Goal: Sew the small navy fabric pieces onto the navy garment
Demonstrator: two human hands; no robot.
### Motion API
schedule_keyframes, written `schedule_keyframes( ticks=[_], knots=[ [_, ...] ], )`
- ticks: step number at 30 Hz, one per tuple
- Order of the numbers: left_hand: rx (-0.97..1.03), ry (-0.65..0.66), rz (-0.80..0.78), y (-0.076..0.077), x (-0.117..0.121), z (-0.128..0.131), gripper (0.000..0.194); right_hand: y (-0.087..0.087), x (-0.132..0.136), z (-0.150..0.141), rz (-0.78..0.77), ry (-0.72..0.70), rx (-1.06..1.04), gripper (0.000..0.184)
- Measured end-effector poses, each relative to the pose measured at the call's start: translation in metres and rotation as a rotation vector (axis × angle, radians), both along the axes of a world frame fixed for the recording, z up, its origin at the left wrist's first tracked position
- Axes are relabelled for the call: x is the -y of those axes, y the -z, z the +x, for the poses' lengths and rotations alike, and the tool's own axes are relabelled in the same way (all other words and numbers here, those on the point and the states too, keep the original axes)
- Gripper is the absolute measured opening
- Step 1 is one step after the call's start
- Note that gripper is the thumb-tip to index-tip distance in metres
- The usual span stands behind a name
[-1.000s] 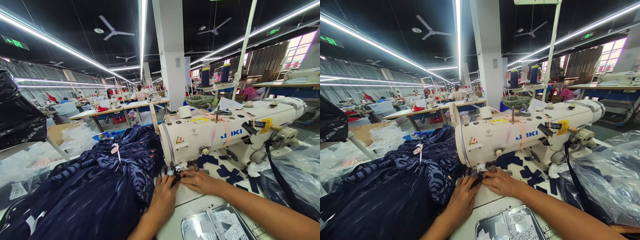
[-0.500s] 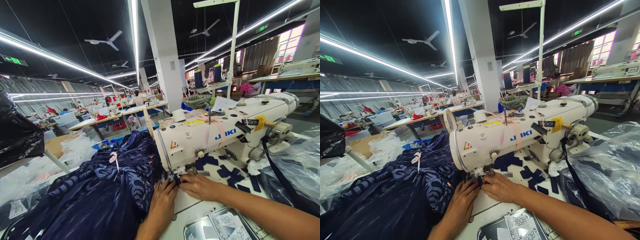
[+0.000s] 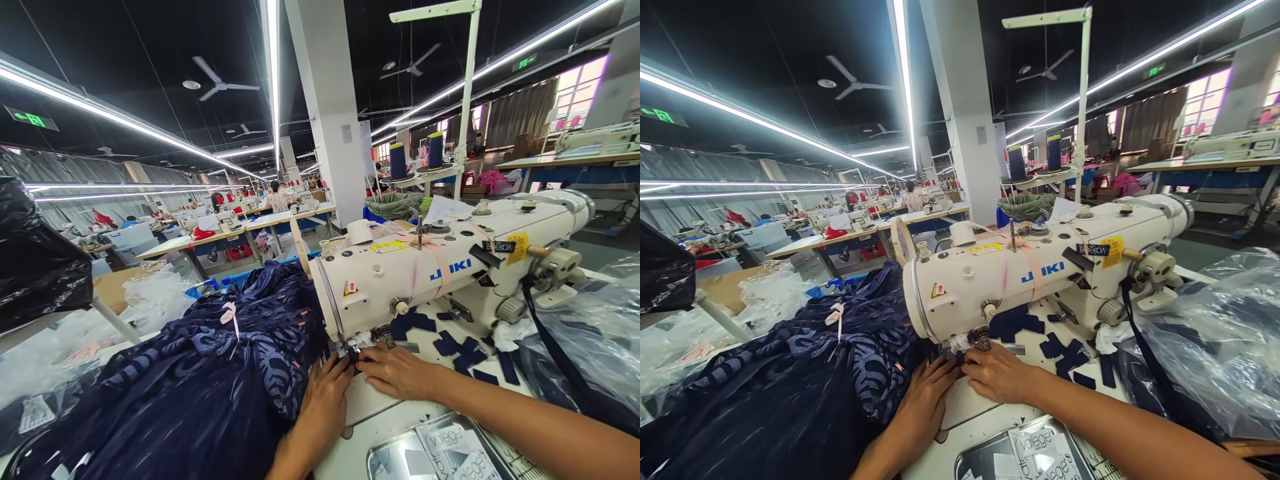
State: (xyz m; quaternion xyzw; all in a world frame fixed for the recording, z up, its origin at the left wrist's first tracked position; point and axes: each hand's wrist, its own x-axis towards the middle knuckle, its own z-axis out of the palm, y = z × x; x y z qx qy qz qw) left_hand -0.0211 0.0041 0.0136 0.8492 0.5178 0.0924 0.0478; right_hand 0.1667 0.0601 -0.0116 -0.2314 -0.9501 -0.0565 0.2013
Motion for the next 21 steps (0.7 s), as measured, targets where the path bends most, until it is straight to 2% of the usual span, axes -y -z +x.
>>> schedule_keyframes(
  ticks=[5, 9, 13, 16, 18, 21],
  knots=[
    [0.099, -0.014, -0.004, 0.006, -0.01, -0.004, 0.06, -0.001, -0.002, 0.005, -0.12, 0.034, -0.039, 0.031],
    [0.133, -0.03, 0.003, 0.01, -0.019, -0.007, 0.061, 0.005, -0.012, 0.006, -0.214, 0.053, -0.094, 0.029],
    [0.112, -0.013, 0.101, 0.011, -0.024, -0.005, 0.054, 0.02, -0.031, -0.006, -0.247, 0.206, -0.26, 0.022],
    [0.008, -0.002, 0.309, 0.011, -0.02, 0.002, 0.037, 0.026, -0.043, -0.016, -0.253, 0.258, -0.308, 0.022],
    [-0.133, -0.056, 0.402, 0.009, -0.014, 0.009, 0.026, 0.026, -0.046, -0.019, -0.227, 0.251, -0.295, 0.02],
    [-0.361, -0.17, 0.373, 0.005, -0.007, 0.018, 0.024, 0.021, -0.043, -0.016, -0.168, 0.219, -0.264, 0.016]
  ],
)
